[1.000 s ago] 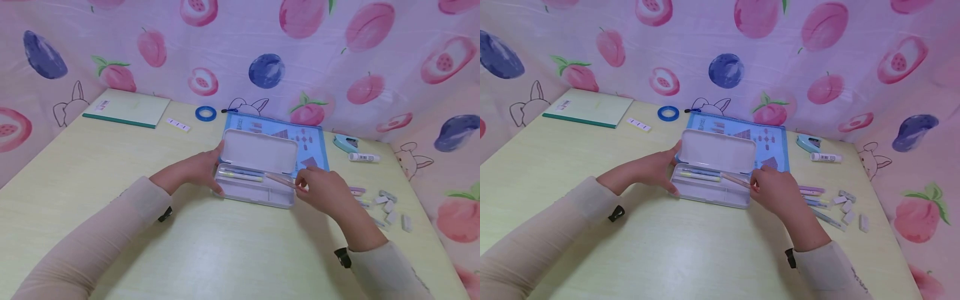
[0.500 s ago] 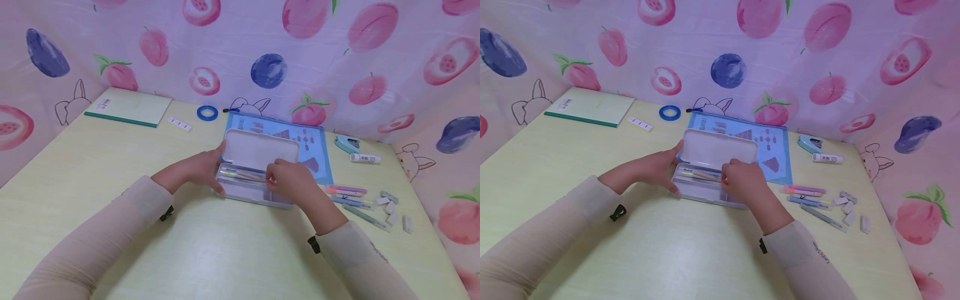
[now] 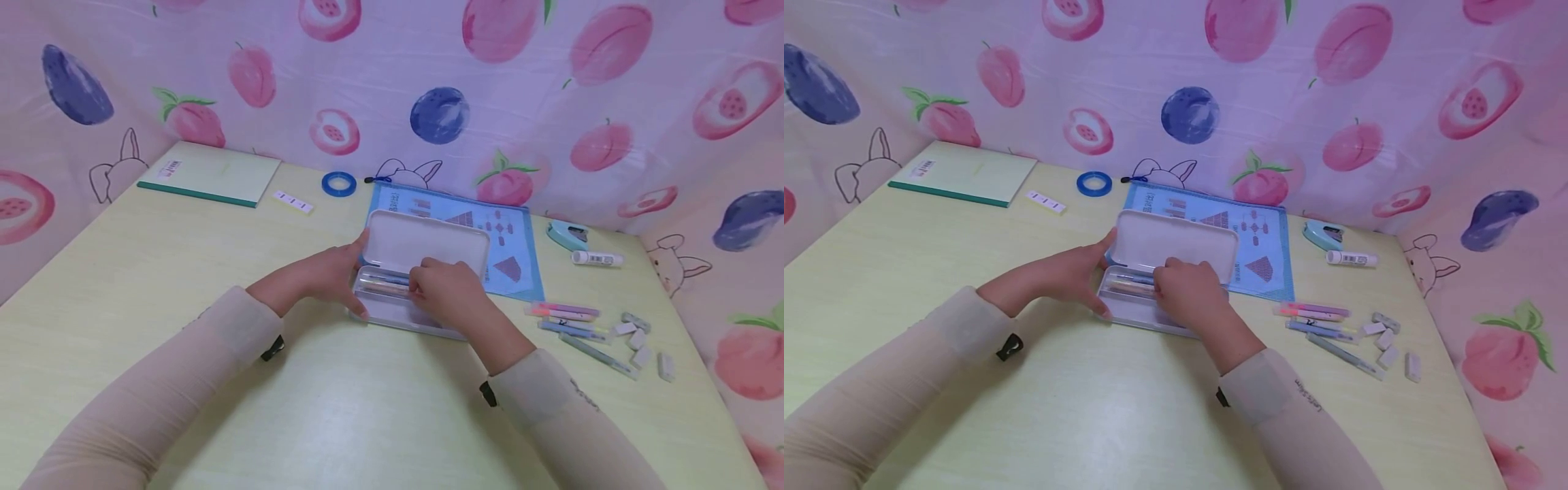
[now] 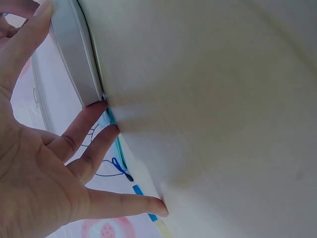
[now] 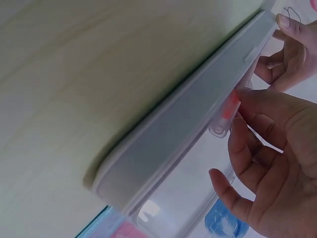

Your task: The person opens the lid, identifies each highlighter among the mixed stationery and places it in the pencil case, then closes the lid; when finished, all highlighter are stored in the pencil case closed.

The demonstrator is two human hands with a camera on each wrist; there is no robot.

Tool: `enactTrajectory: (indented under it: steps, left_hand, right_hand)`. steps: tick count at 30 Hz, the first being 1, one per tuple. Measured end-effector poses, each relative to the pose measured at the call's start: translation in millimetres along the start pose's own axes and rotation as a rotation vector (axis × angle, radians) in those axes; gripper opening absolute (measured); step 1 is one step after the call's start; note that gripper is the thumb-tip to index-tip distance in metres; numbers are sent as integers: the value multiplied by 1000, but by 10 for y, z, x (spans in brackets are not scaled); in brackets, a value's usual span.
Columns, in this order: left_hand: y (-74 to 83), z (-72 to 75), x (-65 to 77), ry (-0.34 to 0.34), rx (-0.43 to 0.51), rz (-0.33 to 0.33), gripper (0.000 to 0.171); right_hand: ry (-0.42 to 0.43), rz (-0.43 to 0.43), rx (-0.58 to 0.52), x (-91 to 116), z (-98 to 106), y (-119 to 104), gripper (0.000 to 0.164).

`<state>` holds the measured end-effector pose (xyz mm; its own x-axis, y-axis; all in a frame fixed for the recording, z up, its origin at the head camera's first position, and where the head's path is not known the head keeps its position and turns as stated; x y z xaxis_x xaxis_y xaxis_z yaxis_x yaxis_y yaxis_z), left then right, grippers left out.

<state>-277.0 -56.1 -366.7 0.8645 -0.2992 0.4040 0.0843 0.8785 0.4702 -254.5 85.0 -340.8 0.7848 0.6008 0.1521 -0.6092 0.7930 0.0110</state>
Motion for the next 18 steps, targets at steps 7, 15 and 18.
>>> enactTrajectory:
  steps: [7, 15, 18]
  left_hand:
    - [9, 5, 10, 2, 1, -12, 133]
    - [16, 12, 25, 3, 2, -16, 132]
    - [18, 15, 31, 0, 1, -12, 131]
  right_hand:
    - [-9, -7, 29, -73, -16, -22, 13]
    - [-35, -35, 16, -120, -50, 14, 13]
    - [-44, -42, 13, -134, -56, 22, 13]
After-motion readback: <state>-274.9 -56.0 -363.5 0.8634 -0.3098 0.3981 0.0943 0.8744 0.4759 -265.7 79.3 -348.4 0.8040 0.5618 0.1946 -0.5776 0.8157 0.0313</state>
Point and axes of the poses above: each hand's wrist, its own x-axis away from the middle knuckle, its own z-axis out of the back of the hand, y = z × x, the point moved 7 cm from there along -x, towards the middle knuckle, and after that the axes turned 12 degrees about z, right-handed, at the moved point
